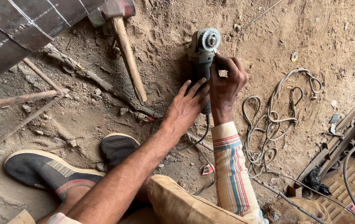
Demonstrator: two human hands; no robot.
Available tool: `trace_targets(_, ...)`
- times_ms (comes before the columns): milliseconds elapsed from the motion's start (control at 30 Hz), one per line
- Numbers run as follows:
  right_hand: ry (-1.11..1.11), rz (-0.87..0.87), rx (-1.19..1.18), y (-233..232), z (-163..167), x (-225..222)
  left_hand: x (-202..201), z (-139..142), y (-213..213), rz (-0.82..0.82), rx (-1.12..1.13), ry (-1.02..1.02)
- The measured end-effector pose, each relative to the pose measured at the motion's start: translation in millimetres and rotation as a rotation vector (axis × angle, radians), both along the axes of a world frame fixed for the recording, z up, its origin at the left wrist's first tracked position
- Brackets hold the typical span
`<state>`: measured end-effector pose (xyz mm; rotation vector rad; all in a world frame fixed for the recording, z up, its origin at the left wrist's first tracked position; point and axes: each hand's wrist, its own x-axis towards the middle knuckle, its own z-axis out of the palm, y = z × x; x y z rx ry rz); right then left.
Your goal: The person marks a metal pipe with a white marker while holding it steady with their left hand. They repeatedly rotate the pipe to draw lines around its circumference.
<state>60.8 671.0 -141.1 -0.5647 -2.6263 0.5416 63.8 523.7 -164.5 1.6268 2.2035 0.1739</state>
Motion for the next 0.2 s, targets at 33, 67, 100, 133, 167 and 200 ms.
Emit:
trace_targets(33,-0.007,-0.009,0.014,1,2,0,0,0,-1,0.005,0.016,0.011)
trace_targets(67,-0.020,0.003,-0.011,0,4,1,-1,0,-1,0.008,0.034,0.022)
trace_targets(100,-0.032,0.016,-0.035,-4,6,3,-1,0,-1,0.013,0.052,0.033)
trace_targets(133,-0.044,0.031,-0.060,-7,8,3,-2,0,1,0.000,0.027,0.014)
trace_targets(167,-0.038,-0.004,-0.058,-7,10,1,-2,0,1,-0.011,0.001,-0.008)
trace_targets(200,-0.034,-0.039,-0.060,-7,12,-2,-1,0,0,-0.023,-0.029,-0.032)
